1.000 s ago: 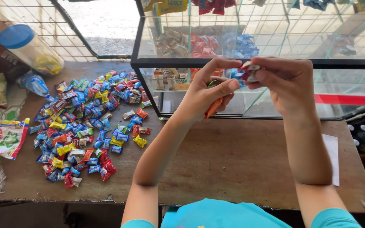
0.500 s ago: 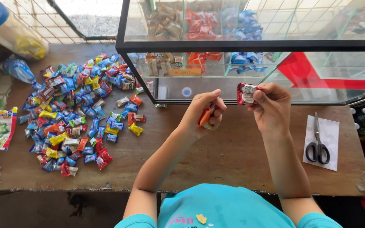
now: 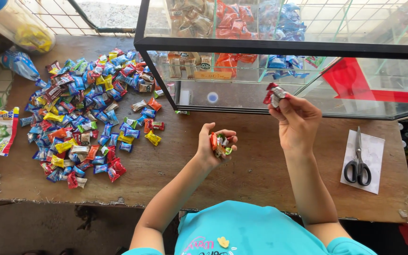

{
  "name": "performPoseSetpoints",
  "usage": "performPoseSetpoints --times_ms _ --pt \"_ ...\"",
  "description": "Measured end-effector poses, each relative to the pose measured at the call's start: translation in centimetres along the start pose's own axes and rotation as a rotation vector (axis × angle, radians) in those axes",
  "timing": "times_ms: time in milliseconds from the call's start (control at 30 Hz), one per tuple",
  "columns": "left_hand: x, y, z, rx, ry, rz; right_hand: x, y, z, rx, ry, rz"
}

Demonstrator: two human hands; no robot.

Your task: Stock and organize small candy items into a glass display case at a store counter.

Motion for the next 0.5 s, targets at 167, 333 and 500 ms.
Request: performPoseSetpoints --times_ms 167,333,500 --pt "0.3 -0.5 -1.0 -0.078 0.121 0.007 5.4 -0.7 -0.6 -0.027 -0.028 -0.22" --pt "1.6 -0.2 -1.0 -0.076 0.112 -0.066 12.5 -1.5 -3.0 -0.157 -0.178 -0.587" --pt "2.6 0.7 -1.4 0.026 0.094 -0.093 17.6 -1.6 -4.9 -0.31 -0.333 -0.804"
Point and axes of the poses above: each hand's wrist, its own y-axis towards the middle knuckle, its own z-axis out of the palm, x = y × z, the point moved 9 cm from there along y, towards the middle knuckle, and after that the axes turned 9 degrees about -y, right-handed, at the moved point
